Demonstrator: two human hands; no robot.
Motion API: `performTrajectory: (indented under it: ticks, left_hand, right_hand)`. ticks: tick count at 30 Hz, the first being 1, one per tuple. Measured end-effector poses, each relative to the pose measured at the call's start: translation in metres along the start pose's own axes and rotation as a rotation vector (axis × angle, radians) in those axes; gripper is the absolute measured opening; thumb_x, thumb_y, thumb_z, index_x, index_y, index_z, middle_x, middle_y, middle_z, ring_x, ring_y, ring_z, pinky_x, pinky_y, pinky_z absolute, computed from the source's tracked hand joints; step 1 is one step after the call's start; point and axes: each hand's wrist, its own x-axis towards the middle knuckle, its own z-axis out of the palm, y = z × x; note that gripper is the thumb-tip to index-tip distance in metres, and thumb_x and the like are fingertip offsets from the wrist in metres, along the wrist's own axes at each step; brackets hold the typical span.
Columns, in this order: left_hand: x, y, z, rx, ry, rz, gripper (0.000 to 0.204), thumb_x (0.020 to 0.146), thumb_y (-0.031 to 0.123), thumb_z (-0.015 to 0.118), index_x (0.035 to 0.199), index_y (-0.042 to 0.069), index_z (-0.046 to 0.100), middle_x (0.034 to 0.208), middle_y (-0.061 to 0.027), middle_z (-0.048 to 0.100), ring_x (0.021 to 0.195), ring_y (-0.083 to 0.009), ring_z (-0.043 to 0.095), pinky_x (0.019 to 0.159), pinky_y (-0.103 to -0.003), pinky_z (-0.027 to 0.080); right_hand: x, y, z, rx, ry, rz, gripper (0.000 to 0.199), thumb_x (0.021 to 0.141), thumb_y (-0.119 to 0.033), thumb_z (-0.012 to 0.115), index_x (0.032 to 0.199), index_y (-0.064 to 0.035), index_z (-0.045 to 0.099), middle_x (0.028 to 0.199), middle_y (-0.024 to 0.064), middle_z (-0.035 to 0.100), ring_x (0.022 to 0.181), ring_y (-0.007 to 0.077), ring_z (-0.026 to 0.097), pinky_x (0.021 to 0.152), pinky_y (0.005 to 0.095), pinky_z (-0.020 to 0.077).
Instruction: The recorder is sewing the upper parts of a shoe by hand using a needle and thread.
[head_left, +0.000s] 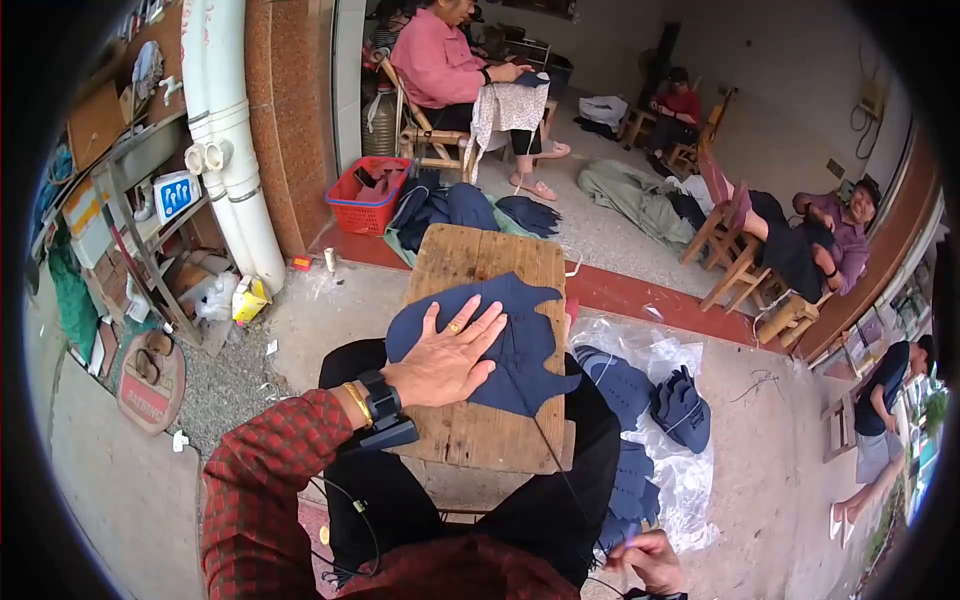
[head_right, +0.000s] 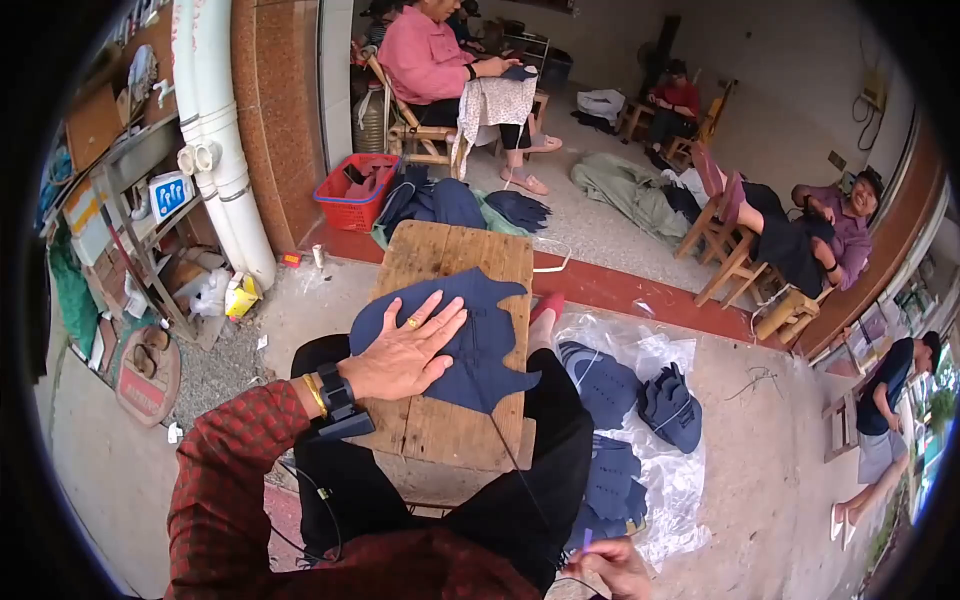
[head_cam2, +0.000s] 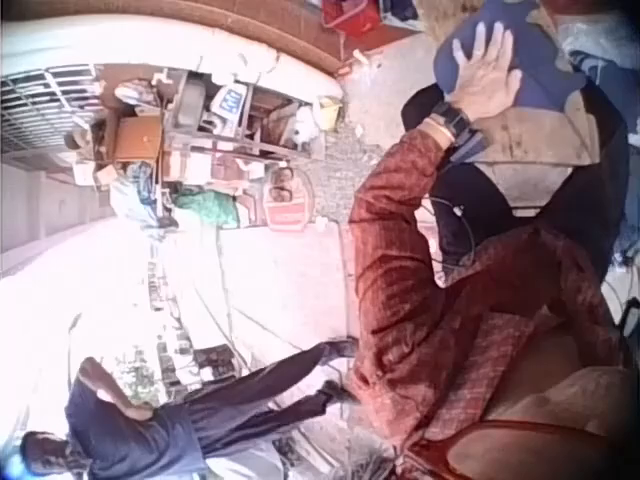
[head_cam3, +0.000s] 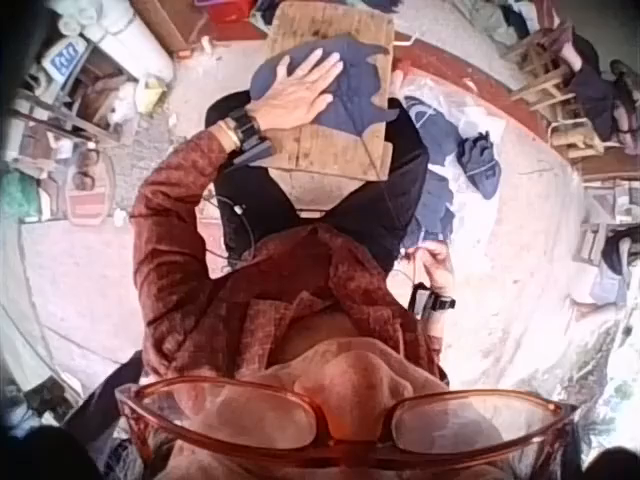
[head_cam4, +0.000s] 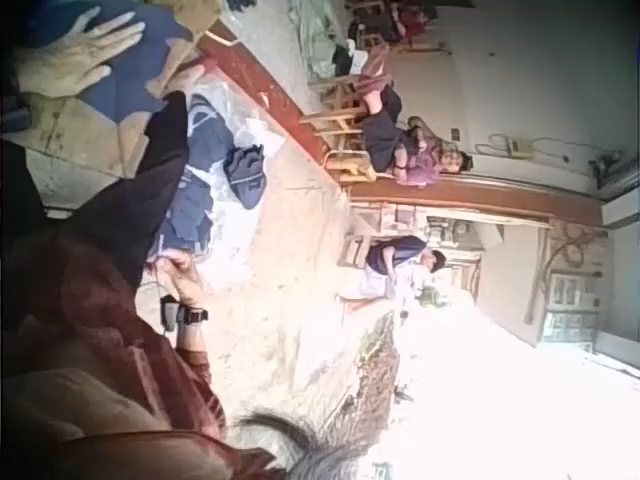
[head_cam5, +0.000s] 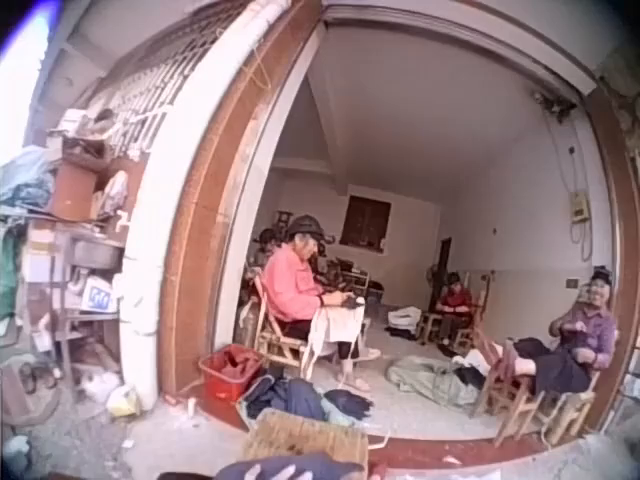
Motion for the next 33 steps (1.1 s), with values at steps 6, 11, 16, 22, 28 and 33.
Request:
performTrajectory:
  ticks: [6,11,16,22,28,33]
  left_hand:
    - [0.001,0.001,-0.003,-0.017,-0.018,-0.029,0.071,0.102,0.033,0.049,0.163,0.010,0.020,0.171,-0.0139,0.014,0.157,-0.0383,0.014,0.115,-0.072,0.015]
    - [-0.003,-0.009,-0.006,-0.045,0.204,-0.165,0.093,0.095,0.057,0.063,0.159,0.001,0.025,0.170,-0.0198,0.015,0.157,-0.0397,0.014,0.120,-0.063,0.013]
    - [-0.017,-0.024,0.006,0.058,0.105,-0.166,0.104,0.094,0.071,0.052,0.158,-0.006,0.023,0.167,-0.0242,0.017,0.157,-0.0385,0.013,0.118,-0.068,0.015]
    - [-0.017,-0.021,0.006,0.036,0.096,-0.181,0.105,0.094,0.071,0.050,0.159,-0.005,0.019,0.168,-0.0230,0.015,0.158,-0.0374,0.010,0.119,-0.068,0.012]
    - [-0.015,-0.021,0.010,0.032,0.106,-0.194,0.105,0.093,0.071,0.050,0.160,-0.004,0.019,0.169,-0.0233,0.014,0.157,-0.0383,0.010,0.119,-0.068,0.011]
    - [-0.017,-0.020,0.007,0.000,0.086,-0.201,0.105,0.093,0.071,0.050,0.160,-0.004,0.019,0.169,-0.0233,0.013,0.157,-0.0389,0.010,0.119,-0.069,0.009]
  right_hand:
    - [0.069,-0.065,0.064,-0.621,0.096,-0.364,0.009,0.088,-0.008,0.079,0.097,-0.0052,0.080,0.098,0.0063,0.071,0.086,0.0159,0.065,0.073,0.0286,0.0516]
    - [0.133,-0.104,0.115,-0.450,0.111,-0.453,0.027,0.089,0.001,0.073,0.115,-0.0034,0.070,0.085,-0.0013,0.066,0.077,0.0047,0.060,0.070,0.0233,0.0494]
    - [0.205,-0.109,0.139,-0.510,0.051,-0.409,0.014,0.090,-0.005,0.075,0.103,-0.0022,0.072,0.079,-0.0031,0.066,0.070,0.0018,0.059,0.063,0.0221,0.0489]
    - [0.253,-0.106,0.162,-0.841,0.193,-0.628,0.011,0.084,-0.010,0.078,0.089,0.0002,0.078,0.073,0.0107,0.072,0.064,0.0136,0.067,0.059,0.0291,0.0515]
    - [0.276,-0.101,0.172,-1.154,0.272,-0.800,0.005,0.076,-0.004,0.073,0.077,0.0008,0.073,0.065,0.0159,0.064,0.060,0.0312,0.063,0.059,0.0409,0.0511]
    - [0.289,-0.102,0.181,-1.233,0.297,-0.836,0.006,0.074,-0.003,0.069,0.070,0.0023,0.071,0.063,0.0196,0.064,0.063,0.0366,0.066,0.060,0.0443,0.0520]
